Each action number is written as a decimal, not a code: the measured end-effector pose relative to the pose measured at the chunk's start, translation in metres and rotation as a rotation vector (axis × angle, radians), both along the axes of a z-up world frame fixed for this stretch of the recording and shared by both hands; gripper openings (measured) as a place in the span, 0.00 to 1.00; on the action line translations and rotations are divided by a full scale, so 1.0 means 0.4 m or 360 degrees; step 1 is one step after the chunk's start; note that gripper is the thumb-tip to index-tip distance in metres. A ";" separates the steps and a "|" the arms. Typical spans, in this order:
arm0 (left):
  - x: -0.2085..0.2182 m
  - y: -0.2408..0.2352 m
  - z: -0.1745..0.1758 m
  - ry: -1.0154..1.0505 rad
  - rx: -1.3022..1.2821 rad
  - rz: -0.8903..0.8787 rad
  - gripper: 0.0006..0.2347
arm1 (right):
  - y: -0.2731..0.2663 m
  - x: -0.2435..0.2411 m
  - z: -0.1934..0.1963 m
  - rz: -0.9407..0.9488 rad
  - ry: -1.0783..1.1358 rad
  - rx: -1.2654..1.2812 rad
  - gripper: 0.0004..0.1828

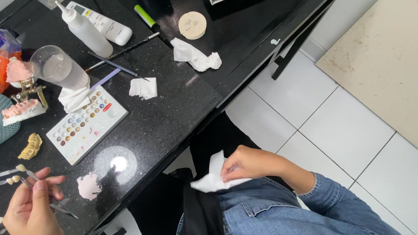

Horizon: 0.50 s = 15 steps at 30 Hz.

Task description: The person uses tweezers to hold a small dental prosthetic and applies paint with a fine brush from a color palette. They wipe the prosthetic with a tissue and continue painting different areas while rotating the object for access.

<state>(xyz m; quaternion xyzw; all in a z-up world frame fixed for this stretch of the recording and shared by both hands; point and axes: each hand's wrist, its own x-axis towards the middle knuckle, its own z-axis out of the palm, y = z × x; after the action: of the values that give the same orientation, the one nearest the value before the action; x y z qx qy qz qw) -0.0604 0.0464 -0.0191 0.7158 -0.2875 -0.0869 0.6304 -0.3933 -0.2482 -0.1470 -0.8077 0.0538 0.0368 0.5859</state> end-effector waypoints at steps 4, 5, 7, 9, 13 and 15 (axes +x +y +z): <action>-0.027 -0.022 0.001 0.0096 -0.0032 -0.0070 0.10 | -0.005 0.055 0.052 -0.0318 -0.0109 0.0042 0.11; -0.037 -0.031 0.001 0.0120 -0.0036 -0.0107 0.10 | -0.004 0.069 0.066 -0.0389 -0.0100 0.0102 0.11; -0.062 -0.054 -0.002 0.0157 0.0034 -0.0146 0.11 | -0.003 0.091 0.096 -0.0503 -0.0147 0.0399 0.13; -0.089 -0.080 -0.006 0.0180 0.0157 -0.0185 0.11 | -0.002 0.112 0.126 -0.0535 -0.0297 0.0619 0.14; -0.155 -0.139 -0.012 0.0259 0.0345 -0.0393 0.11 | -0.002 0.133 0.168 -0.0515 -0.0554 0.0706 0.10; -0.193 -0.166 -0.017 0.0309 0.0379 -0.0563 0.11 | -0.004 0.135 0.176 -0.0527 -0.0603 0.0604 0.12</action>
<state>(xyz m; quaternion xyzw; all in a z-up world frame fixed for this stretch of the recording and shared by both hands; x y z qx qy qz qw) -0.1374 -0.0198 -0.0257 0.7120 -0.3342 -0.2976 0.5412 -0.3393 -0.2499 -0.0767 -0.6568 0.0667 -0.2010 0.7238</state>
